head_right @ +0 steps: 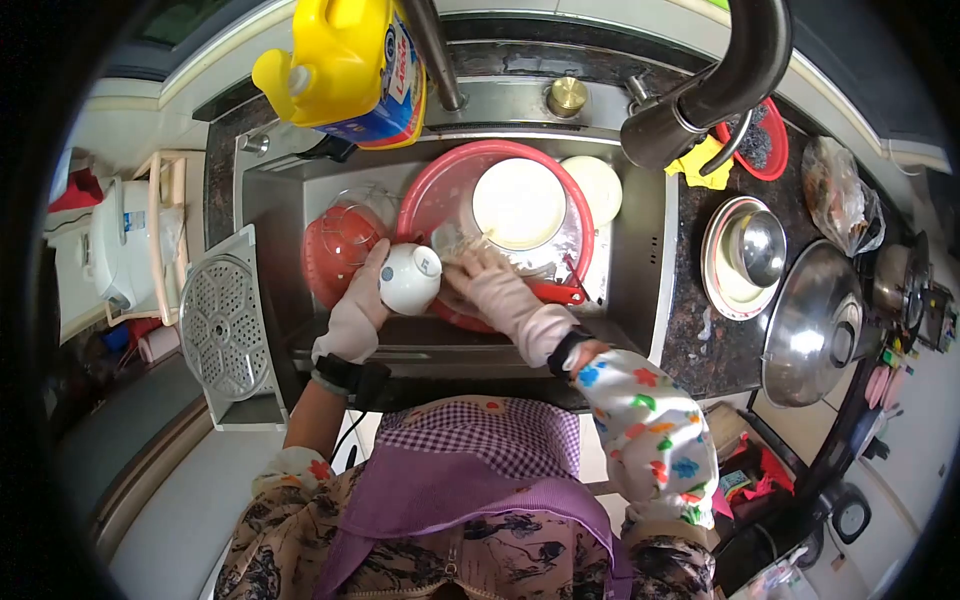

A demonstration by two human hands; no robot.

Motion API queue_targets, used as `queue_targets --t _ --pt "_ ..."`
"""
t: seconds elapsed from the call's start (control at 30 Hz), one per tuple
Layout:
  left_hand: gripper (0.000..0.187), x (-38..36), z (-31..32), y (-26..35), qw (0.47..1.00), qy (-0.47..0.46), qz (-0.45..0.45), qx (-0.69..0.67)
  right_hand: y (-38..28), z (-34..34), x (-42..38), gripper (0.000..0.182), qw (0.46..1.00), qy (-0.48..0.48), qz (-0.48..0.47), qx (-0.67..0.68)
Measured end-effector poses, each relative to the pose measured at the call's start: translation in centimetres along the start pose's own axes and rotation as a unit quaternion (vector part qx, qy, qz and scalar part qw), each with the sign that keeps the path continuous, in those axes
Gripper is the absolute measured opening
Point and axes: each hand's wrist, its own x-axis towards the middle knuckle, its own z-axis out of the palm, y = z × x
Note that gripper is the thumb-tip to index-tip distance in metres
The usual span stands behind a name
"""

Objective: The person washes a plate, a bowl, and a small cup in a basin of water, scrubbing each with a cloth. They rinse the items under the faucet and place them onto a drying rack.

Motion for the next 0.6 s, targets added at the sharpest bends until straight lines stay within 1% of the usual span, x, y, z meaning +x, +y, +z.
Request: queue_targets --t 0.03,0.07,0.1,0.13,0.2,0.23,0.27,0.3,0.33,0.37,0.4,0.47,0.53,0.57,0.6 --pt "0.041 0.7 -0.6 -0.1 1.0 0.003 0.001 0.001 -0.2 1.2 -0.2 0.039 0.992 -0.078 -0.006 -0.102" --pt "0.04 1.7 -1.4 -0.4 1.0 0.002 0.009 -0.014 0.2 2.6 -0.4 0.039 0.967 -0.154 -0.012 -0.204" --pt "0.04 2.6 -2.2 -0.7 0.999 0.001 0.017 -0.029 1.8 4.3 -0.4 0.038 0.955 -0.147 -0.019 -0.258" --pt "0.04 2.6 -2.2 -0.6 0.999 0.002 0.017 -0.029 3.7 5.9 0.1 0.038 0.955 -0.147 -0.019 -0.256" --pt "0.04 2.4 -1.9 -0.4 0.999 0.012 0.026 -0.016 6.1 7.7 1.4 0.036 0.959 -0.206 0.054 -0.186" --pt "0.04 2.4 -1.7 -0.4 0.999 0.012 0.027 -0.016 3.4 4.8 3.2 0.028 0.919 -0.269 0.266 -0.11" --pt "0.04 2.5 -1.4 -0.5 0.999 0.027 0.035 0.003 3.8 4.4 2.9 0.028 0.919 -0.27 0.265 -0.112" --pt "0.039 2.6 -1.0 -0.6 0.998 0.043 0.043 0.021 4.5 3.5 2.3 0.027 0.937 -0.227 0.242 0.111" --pt "0.039 2.3 -0.4 -0.4 0.998 0.044 0.044 0.018 4.8 3.0 2.0 0.027 0.905 -0.174 0.207 0.328" --pt "0.039 1.8 0.4 -0.1 0.996 0.071 0.043 0.024 1.4 -0.2 2.5 0.026 0.917 -0.089 0.168 0.351" --pt "0.039 1.6 0.8 0.1 0.994 0.099 0.041 0.03 0.1 -1.4 2.5 0.026 0.917 -0.092 0.168 0.351" --pt "0.04 2.6 0.9 0.2 0.994 0.088 0.057 0.004 -1.6 -3.2 2.3 0.029 0.938 0.007 0.098 0.333" --pt "0.041 2.4 1.6 0.5 0.994 0.076 0.073 -0.024 -3.8 -3.9 2.2 0.036 0.965 0.062 0.055 0.249" --pt "0.038 1.2 2.7 1.1 0.958 0.076 0.149 0.234 -4.1 -3.6 2.7 0.042 0.983 0.046 0.023 0.174" --pt "0.034 0.4 3.6 1.0 0.851 0.069 0.214 0.475 -4.8 -3.2 3.2 0.039 0.986 0.089 -0.067 0.128"
